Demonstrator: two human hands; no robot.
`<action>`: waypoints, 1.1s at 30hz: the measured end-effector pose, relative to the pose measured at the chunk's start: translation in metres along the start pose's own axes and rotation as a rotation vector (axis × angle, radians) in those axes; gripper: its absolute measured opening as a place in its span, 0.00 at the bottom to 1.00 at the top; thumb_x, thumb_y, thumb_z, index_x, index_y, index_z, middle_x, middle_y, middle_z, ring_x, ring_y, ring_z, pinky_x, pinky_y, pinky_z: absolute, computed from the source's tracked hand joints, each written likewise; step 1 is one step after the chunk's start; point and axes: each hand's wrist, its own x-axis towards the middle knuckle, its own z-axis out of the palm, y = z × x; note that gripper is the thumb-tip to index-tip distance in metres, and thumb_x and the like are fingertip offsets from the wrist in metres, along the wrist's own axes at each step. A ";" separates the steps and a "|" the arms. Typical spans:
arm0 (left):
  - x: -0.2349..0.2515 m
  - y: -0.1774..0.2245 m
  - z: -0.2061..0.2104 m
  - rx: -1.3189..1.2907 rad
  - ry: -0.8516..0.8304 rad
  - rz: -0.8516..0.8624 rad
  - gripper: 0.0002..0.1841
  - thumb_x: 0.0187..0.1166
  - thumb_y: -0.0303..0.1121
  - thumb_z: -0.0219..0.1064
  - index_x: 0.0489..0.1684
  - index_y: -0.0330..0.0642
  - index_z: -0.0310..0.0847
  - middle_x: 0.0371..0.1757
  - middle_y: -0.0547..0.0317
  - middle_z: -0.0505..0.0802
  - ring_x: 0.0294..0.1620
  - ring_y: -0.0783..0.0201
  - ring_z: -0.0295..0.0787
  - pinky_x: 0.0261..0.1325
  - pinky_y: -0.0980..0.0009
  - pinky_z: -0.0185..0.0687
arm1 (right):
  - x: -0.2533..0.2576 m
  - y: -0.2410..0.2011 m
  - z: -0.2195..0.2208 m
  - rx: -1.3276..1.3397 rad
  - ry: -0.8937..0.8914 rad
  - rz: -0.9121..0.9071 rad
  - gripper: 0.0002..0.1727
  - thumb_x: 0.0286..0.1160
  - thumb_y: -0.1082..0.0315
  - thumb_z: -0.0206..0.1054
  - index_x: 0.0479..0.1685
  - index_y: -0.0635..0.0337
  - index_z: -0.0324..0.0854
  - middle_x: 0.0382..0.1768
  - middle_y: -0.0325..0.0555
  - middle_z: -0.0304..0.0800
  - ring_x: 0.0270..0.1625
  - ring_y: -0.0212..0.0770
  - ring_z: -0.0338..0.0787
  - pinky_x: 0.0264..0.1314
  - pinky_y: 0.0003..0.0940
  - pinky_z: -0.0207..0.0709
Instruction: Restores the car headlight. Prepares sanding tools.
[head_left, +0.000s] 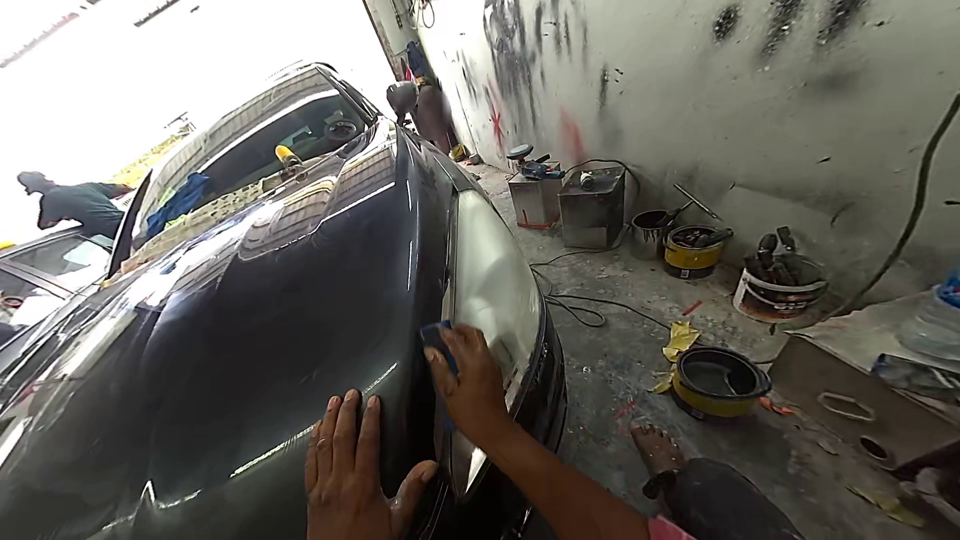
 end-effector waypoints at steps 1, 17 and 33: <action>0.000 0.000 0.000 0.003 0.001 0.001 0.55 0.71 0.83 0.40 0.81 0.42 0.76 0.82 0.38 0.78 0.87 0.38 0.67 0.87 0.41 0.57 | 0.017 0.001 -0.001 0.004 0.001 0.024 0.22 0.84 0.55 0.66 0.70 0.58 0.85 0.65 0.60 0.84 0.60 0.56 0.89 0.56 0.55 0.86; 0.000 0.001 0.000 0.014 -0.001 0.009 0.56 0.69 0.84 0.40 0.81 0.42 0.75 0.82 0.37 0.78 0.87 0.38 0.67 0.87 0.41 0.57 | 0.015 -0.005 -0.004 0.007 -0.034 0.074 0.24 0.86 0.53 0.63 0.74 0.56 0.82 0.65 0.56 0.82 0.59 0.54 0.87 0.54 0.54 0.86; 0.001 0.000 0.000 0.015 0.006 0.015 0.57 0.68 0.85 0.42 0.81 0.43 0.76 0.81 0.36 0.78 0.86 0.38 0.67 0.87 0.41 0.57 | -0.001 -0.004 0.000 -0.013 -0.026 0.022 0.23 0.81 0.53 0.67 0.70 0.53 0.86 0.64 0.55 0.84 0.57 0.51 0.89 0.52 0.49 0.88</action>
